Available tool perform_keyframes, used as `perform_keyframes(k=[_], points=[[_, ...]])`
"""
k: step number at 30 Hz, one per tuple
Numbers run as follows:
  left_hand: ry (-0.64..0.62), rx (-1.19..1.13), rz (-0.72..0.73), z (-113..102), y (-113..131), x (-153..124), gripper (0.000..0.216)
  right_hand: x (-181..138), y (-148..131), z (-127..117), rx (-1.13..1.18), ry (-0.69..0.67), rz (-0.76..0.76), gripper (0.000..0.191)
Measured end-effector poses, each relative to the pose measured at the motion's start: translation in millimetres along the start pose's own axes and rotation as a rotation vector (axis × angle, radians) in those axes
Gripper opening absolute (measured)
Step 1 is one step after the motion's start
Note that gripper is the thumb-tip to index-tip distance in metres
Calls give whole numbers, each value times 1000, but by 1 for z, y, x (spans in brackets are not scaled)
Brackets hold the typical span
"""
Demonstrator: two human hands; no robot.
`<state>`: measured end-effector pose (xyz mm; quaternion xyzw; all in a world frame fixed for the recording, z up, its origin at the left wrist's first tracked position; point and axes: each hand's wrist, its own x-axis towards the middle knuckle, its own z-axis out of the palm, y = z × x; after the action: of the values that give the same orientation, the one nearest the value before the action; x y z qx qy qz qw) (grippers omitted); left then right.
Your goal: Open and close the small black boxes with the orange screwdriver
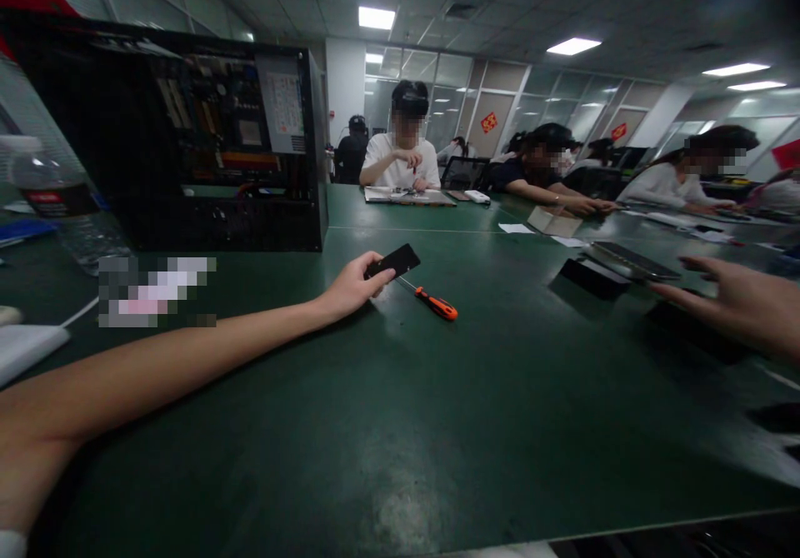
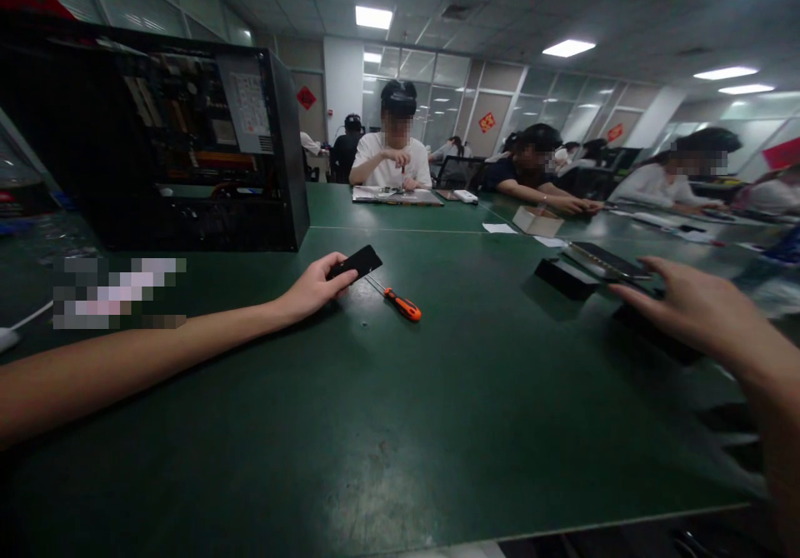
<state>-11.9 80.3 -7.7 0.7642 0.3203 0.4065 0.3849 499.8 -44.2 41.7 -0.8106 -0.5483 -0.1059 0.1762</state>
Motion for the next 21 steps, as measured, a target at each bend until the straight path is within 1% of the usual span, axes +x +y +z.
perform_keyframes(k=[1,2,3,4,5,6,8,9,11,13,14,16,18,19,20,21], points=[[-39,21,33,4,3,-3,16,-5,-36,-4,112,-4,-93,59],[-70,47,79,9,6,-6,15,-12,-73,-7,263,-86,-217,63],[-92,100,130,13,9,-10,15,-20,-111,-7,429,-189,-343,63],[-135,159,175,18,13,-14,16,-28,-146,-5,588,-329,-471,64],[-197,194,223,21,16,-18,17,-37,-179,-2,709,-410,-569,65],[-236,210,276,24,19,-21,18,-46,-208,3,752,-500,-656,66],[-248,224,308,27,22,-25,16,-62,-252,14,733,-660,-784,66],[-222,227,293,27,23,-26,14,-67,-266,18,722,-704,-818,65],[-163,230,241,26,25,-28,13,-72,-279,24,707,-712,-845,62],[-145,219,240,27,26,-29,24,-67,-273,23,682,-639,-836,58],[-142,207,259,28,27,-30,34,-61,-263,19,654,-585,-824,56],[-121,178,292,30,28,-30,50,-46,-228,5,556,-437,-773,52],[-93,160,278,32,28,-31,50,-28,-175,-12,389,-243,-654,51],[-89,155,258,33,28,-30,47,-21,-143,-20,270,-128,-562,51],[-93,151,233,33,28,-30,43,-14,-109,-25,137,-30,-407,51],[-100,147,210,33,28,-29,40,-10,-76,-28,-7,22,-227,52]])
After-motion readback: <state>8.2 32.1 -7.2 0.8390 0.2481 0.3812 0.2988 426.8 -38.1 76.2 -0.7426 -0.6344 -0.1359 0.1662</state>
